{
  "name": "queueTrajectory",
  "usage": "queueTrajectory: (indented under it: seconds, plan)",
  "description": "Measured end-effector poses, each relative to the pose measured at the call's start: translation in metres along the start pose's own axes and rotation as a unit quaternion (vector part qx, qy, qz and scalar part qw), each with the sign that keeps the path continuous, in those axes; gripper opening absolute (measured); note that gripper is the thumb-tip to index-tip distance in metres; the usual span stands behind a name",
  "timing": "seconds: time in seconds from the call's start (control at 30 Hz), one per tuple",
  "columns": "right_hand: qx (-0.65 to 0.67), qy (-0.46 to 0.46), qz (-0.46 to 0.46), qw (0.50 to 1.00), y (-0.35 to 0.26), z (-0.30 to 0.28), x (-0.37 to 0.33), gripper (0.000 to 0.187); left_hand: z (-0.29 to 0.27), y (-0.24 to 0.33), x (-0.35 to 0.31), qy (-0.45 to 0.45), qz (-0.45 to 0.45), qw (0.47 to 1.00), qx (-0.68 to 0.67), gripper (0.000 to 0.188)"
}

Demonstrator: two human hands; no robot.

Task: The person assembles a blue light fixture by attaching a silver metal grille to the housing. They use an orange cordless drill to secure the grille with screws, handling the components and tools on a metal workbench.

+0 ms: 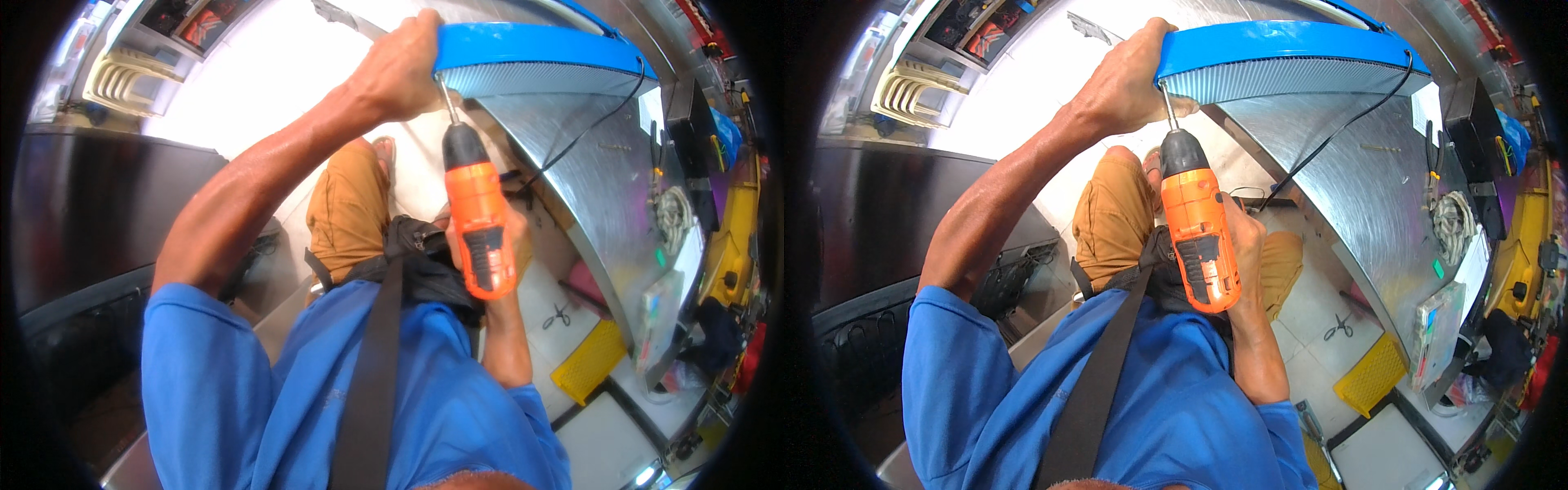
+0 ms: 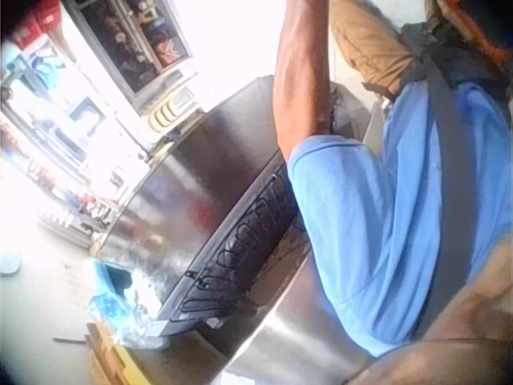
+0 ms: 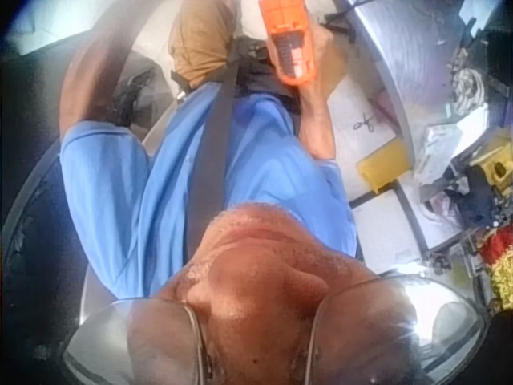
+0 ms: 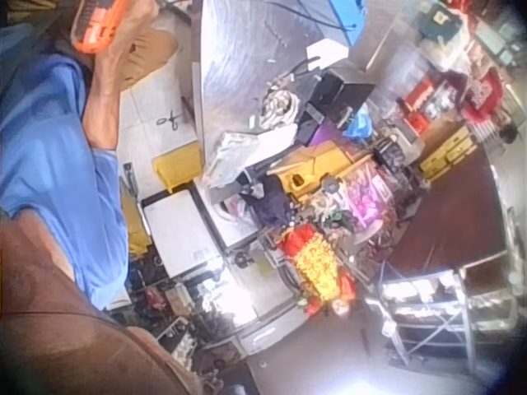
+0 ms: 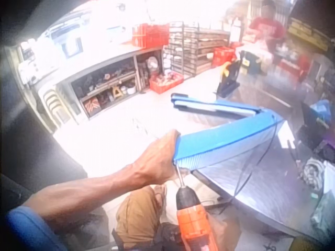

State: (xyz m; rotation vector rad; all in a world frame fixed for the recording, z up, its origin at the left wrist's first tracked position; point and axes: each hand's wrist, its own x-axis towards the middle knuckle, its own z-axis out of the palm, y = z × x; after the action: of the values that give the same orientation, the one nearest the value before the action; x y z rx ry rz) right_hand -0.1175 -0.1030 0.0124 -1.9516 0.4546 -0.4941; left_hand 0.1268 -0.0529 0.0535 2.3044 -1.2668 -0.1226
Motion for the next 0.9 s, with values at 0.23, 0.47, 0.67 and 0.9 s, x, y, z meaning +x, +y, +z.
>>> queueTrajectory:
  seconds: [0.23, 0.47, 0.67, 0.9]
  plan:
    - [-0.004, 0.008, -0.052, 0.999, 0.009, 0.002, 0.001, 0.020, 0.004, 0.000, -0.002, 0.031, 0.022, 0.999, 0.011, 0.087]
    - [0.033, -0.028, 0.022, 0.999, 0.012, -0.002, 0.001, 0.008, 0.004, 0.002, -0.001, 0.018, 0.017, 1.000, 0.000, 0.086]
    - [0.050, -0.016, 0.028, 0.998, 0.016, -0.002, -0.004, 0.009, -0.002, 0.006, -0.001, -0.003, 0.007, 1.000, -0.008, 0.085]
    - [0.012, 0.045, -0.047, 0.998, 0.027, -0.005, -0.008, 0.026, -0.002, -0.001, -0.004, -0.018, 0.017, 0.999, -0.043, 0.092]
